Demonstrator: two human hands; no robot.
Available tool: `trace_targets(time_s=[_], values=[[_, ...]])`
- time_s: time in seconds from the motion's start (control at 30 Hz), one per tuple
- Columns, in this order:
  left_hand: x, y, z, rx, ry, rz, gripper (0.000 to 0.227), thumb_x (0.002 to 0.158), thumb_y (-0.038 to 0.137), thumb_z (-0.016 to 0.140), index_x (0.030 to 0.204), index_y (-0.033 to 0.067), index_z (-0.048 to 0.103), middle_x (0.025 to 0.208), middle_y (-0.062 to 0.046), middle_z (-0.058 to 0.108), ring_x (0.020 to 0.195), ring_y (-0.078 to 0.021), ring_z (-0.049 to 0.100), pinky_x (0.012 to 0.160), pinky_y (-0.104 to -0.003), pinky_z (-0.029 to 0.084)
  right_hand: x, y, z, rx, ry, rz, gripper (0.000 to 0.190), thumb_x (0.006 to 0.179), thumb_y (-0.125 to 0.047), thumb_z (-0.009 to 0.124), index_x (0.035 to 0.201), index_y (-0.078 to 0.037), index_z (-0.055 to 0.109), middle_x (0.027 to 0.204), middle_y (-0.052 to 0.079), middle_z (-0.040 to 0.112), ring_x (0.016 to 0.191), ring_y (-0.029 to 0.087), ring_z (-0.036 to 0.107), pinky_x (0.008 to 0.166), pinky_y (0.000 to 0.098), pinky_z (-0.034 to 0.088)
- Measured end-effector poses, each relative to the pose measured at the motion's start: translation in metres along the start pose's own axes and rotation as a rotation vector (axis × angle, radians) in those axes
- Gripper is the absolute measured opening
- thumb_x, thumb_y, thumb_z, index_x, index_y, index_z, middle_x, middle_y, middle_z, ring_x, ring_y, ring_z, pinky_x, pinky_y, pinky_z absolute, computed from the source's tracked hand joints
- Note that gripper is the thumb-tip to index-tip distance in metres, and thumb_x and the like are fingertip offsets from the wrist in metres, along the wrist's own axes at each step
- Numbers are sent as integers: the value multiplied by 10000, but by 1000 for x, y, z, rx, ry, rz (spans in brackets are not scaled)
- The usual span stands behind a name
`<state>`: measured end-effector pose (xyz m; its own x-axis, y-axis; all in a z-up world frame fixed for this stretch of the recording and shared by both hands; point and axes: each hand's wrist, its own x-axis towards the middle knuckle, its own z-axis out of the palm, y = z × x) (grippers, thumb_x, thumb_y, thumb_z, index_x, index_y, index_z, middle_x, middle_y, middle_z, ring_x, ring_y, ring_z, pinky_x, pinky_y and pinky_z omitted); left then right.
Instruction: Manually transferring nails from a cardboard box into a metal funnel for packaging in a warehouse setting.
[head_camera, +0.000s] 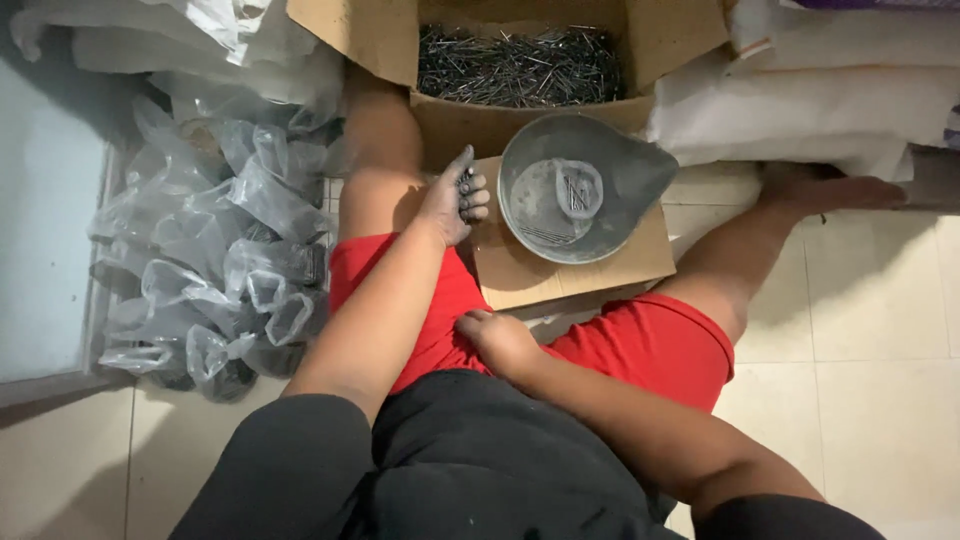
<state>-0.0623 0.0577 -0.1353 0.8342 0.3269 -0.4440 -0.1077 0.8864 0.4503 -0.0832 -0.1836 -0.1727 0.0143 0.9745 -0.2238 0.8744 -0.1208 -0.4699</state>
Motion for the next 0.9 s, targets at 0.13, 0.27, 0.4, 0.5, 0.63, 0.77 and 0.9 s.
trace_targets(time_s=[0.13, 0.27, 0.4, 0.5, 0.63, 0.77, 0.9], values=[[12, 5, -7, 14, 14, 16, 429, 868, 525, 769, 728, 271, 452, 589, 148, 202, 429, 2, 197, 374, -135, 184, 23, 38, 18, -62, 125, 61, 377, 837, -319, 708, 1174, -222, 571, 1096, 29, 634, 911, 331, 728, 741, 461, 613], [18, 3, -9, -27, 43, 47, 441, 877, 528, 747, 722, 270, 424, 580, 154, 215, 428, 10, 214, 377, -133, 189, -10, 17, -39, -112, -256, -107, 381, 931, -242, 657, 1279, -150, 531, 1303, 108, 602, 1076, 373, 665, 921, 480, 554], [18, -2, -8, -33, 52, -27, 541, 858, 524, 772, 685, 267, 329, 565, 153, 208, 431, -2, 200, 376, -138, 181, -35, 6, -62, 373, -404, -133, 476, 918, -236, 649, 1214, 47, 406, 1324, 425, 507, 1062, 630, 618, 874, 715, 536], [15, 1, 3, -9, 17, -8, 447, 870, 547, 747, 707, 277, 430, 586, 150, 197, 433, 1, 206, 379, -140, 185, -18, 6, -3, 221, -123, -23, 317, 955, -183, 623, 1235, -48, 563, 1158, 243, 645, 946, 523, 693, 772, 614, 571], [20, 5, -6, -10, 15, -6, 455, 898, 543, 725, 698, 281, 411, 582, 156, 200, 431, 10, 210, 375, -136, 189, 6, 17, 14, 25, -40, 10, 216, 928, -229, 651, 1134, -165, 634, 1076, 92, 689, 897, 372, 744, 743, 497, 601], [23, 7, -3, -19, 4, 1, 433, 899, 535, 721, 719, 274, 426, 587, 152, 193, 437, 2, 199, 383, -139, 181, 17, 34, 18, -73, 151, 113, 231, 893, -350, 685, 1092, -240, 645, 1024, 5, 695, 840, 294, 754, 692, 432, 614], [22, 8, 4, -80, -61, -25, 389, 912, 537, 705, 755, 262, 480, 585, 157, 227, 452, 10, 226, 399, -135, 195, -7, 10, -59, 319, 45, 51, 267, 865, -185, 695, 1120, -115, 656, 1025, 144, 714, 957, 411, 727, 767, 513, 592]])
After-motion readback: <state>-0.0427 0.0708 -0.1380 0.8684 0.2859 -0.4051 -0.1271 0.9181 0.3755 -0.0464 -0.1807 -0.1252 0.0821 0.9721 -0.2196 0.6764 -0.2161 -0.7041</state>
